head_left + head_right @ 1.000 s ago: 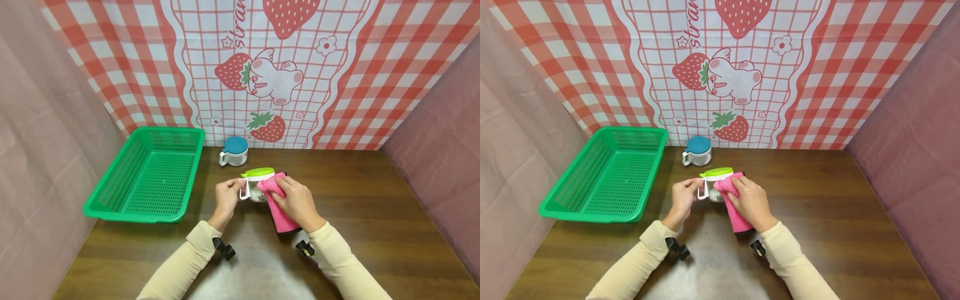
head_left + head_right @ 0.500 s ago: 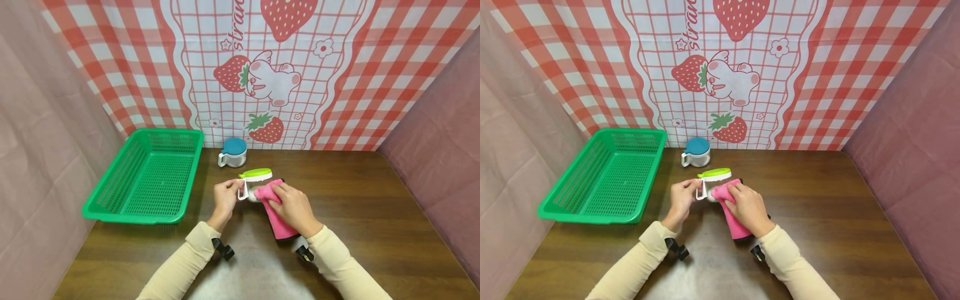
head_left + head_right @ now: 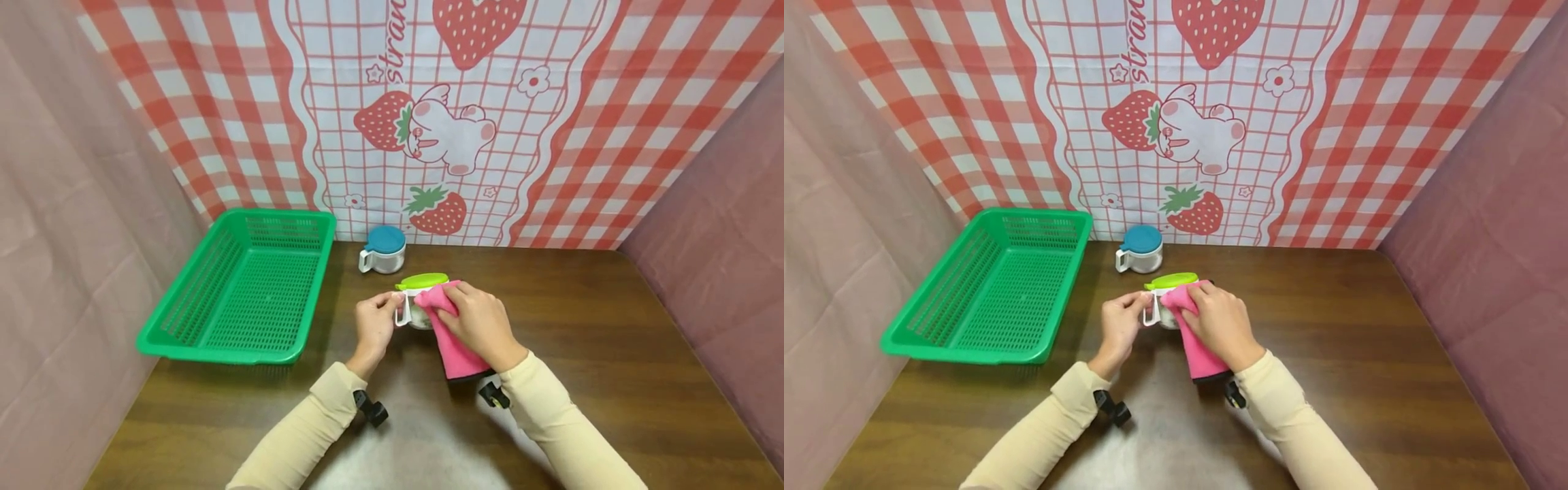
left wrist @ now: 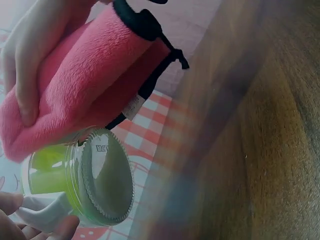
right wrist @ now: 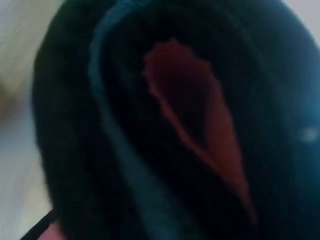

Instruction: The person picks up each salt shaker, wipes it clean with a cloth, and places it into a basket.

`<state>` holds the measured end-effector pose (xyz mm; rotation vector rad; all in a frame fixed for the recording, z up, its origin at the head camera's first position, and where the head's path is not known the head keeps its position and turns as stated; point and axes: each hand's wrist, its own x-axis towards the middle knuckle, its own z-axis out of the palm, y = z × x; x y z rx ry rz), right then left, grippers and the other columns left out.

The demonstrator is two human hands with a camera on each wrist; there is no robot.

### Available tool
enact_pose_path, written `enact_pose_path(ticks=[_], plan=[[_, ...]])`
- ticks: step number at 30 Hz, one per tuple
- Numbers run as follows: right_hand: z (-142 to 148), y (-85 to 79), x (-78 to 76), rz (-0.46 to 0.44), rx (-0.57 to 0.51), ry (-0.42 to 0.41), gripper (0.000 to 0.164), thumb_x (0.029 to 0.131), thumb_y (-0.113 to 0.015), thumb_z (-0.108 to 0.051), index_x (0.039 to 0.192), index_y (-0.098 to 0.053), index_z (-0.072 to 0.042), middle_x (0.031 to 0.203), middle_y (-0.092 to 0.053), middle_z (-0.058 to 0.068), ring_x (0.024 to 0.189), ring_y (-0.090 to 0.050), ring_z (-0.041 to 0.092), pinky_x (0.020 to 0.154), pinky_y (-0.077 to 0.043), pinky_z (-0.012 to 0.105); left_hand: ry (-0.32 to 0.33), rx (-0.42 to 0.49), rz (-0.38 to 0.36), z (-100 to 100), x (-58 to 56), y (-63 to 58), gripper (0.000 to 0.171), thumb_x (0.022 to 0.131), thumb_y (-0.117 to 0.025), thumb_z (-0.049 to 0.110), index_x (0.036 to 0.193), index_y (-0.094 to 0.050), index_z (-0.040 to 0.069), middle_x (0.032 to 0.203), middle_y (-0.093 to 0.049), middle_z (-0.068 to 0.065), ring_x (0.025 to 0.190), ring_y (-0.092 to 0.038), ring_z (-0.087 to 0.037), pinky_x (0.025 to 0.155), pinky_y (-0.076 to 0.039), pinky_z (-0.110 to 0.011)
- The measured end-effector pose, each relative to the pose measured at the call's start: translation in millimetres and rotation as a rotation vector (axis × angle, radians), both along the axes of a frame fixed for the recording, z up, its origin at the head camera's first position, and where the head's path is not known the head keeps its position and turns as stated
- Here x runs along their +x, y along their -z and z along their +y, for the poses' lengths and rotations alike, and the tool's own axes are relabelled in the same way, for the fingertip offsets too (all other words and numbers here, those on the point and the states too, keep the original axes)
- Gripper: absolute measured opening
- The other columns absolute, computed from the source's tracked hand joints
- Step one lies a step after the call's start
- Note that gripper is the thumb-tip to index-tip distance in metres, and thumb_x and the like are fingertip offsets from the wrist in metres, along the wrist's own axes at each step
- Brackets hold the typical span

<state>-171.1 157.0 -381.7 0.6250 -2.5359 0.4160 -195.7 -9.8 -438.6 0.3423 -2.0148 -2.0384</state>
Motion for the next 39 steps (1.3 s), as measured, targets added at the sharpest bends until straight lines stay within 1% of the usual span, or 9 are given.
enact_pose_path(ticks=[4,7,11,15,22,26,31,35,39], plan=[[-6.2,-1.2,-2.0,-0.005,0.010,0.034,0.029,0.079,-0.081,-0.027,0.097,-0.070,-0.006,0.094,-0.071,0.011,0.070,-0.068,0.033,0.059,-0.055,0.050,-0.009,-0.061,0.014,2.1,1.4,-0.9,0.015,0.083,-0.074,0.010,0.090,-0.077,-0.003,0.079,-0.073,-0.020,0.060,-0.060,-0.006,0.052,-0.049,-0.018],[-10.4,2.3,-1.1,0.017,0.013,0.062,0.030,0.079,-0.081,-0.029,0.094,-0.070,-0.006,0.091,-0.070,0.012,0.066,-0.066,0.035,0.056,-0.054,0.050,-0.016,-0.100,0.021,3.2,2.6,-1.1,0.015,0.082,-0.075,0.011,0.089,-0.078,-0.002,0.081,-0.074,-0.019,0.062,-0.061,-0.007,0.053,-0.050,-0.019],[-14.5,8.8,1.8,0.059,0.040,0.062,0.029,0.077,-0.082,-0.026,0.095,-0.069,-0.006,0.089,-0.069,0.012,0.067,-0.066,0.033,0.055,-0.055,0.049,-0.035,-0.109,0.043,3.8,1.6,0.0,0.015,0.081,-0.076,0.011,0.089,-0.078,-0.001,0.083,-0.075,-0.018,0.064,-0.061,-0.007,0.056,-0.051,-0.020],[-17.9,14.4,5.5,0.076,0.070,0.041,0.030,0.077,-0.082,-0.024,0.097,-0.069,-0.006,0.089,-0.068,0.012,0.070,-0.067,0.030,0.057,-0.055,0.046,-0.042,-0.095,0.045,3.4,1.4,0.9,0.014,0.080,-0.076,0.010,0.088,-0.078,-0.002,0.081,-0.074,-0.018,0.062,-0.060,-0.005,0.054,-0.050,-0.020],[-21.9,21.5,8.8,0.084,0.090,0.030,0.032,0.075,-0.083,-0.026,0.098,-0.069,-0.007,0.086,-0.066,0.010,0.069,-0.067,0.028,0.055,-0.055,0.045,-0.043,-0.051,0.030,-0.3,-0.2,0.7,0.014,0.081,-0.075,0.009,0.088,-0.077,-0.003,0.078,-0.073,-0.020,0.059,-0.058,-0.003,0.052,-0.047,-0.017],[-21.8,24.6,10.7,0.084,0.092,0.016,0.033,0.075,-0.083,-0.026,0.098,-0.069,-0.007,0.086,-0.067,0.010,0.070,-0.067,0.027,0.056,-0.055,0.044,-0.051,-0.025,0.032,-3.5,-2.1,-0.9,0.015,0.082,-0.075,0.009,0.087,-0.077,-0.005,0.074,-0.072,-0.020,0.057,-0.057,-0.004,0.051,-0.046,-0.017],[-18.3,30.1,13.0,0.078,0.090,0.008,0.035,0.075,-0.084,-0.026,0.100,-0.069,-0.007,0.085,-0.067,0.010,0.070,-0.066,0.027,0.055,-0.055,0.044,-0.053,-0.001,0.024,-5.9,-5.0,-0.6,0.016,0.083,-0.074,0.009,0.090,-0.076,-0.006,0.075,-0.072,-0.021,0.056,-0.058,-0.005,0.050,-0.047,-0.016],[-15.1,34.7,13.8,0.075,0.087,-0.001,0.036,0.075,-0.083,-0.026,0.102,-0.068,-0.008,0.087,-0.067,0.009,0.071,-0.065,0.026,0.056,-0.055,0.043,-0.049,0.052,0.001,-7.0,-6.2,-0.3,0.018,0.084,-0.073,0.008,0.093,-0.075,-0.007,0.076,-0.072,-0.023,0.056,-0.060,-0.007,0.047,-0.049,-0.017],[-10.7,38.0,14.2,0.092,0.066,-0.007,0.034,0.074,-0.084,-0.025,0.100,-0.068,-0.009,0.088,-0.066,0.007,0.072,-0.065,0.026,0.055,-0.054,0.044,-0.047,0.085,-0.009,-6.8,-5.8,-0.9,0.018,0.084,-0.072,0.007,0.094,-0.074,-0.008,0.073,-0.072,-0.020,0.057,-0.061,-0.010,0.044,-0.050,-0.019]])
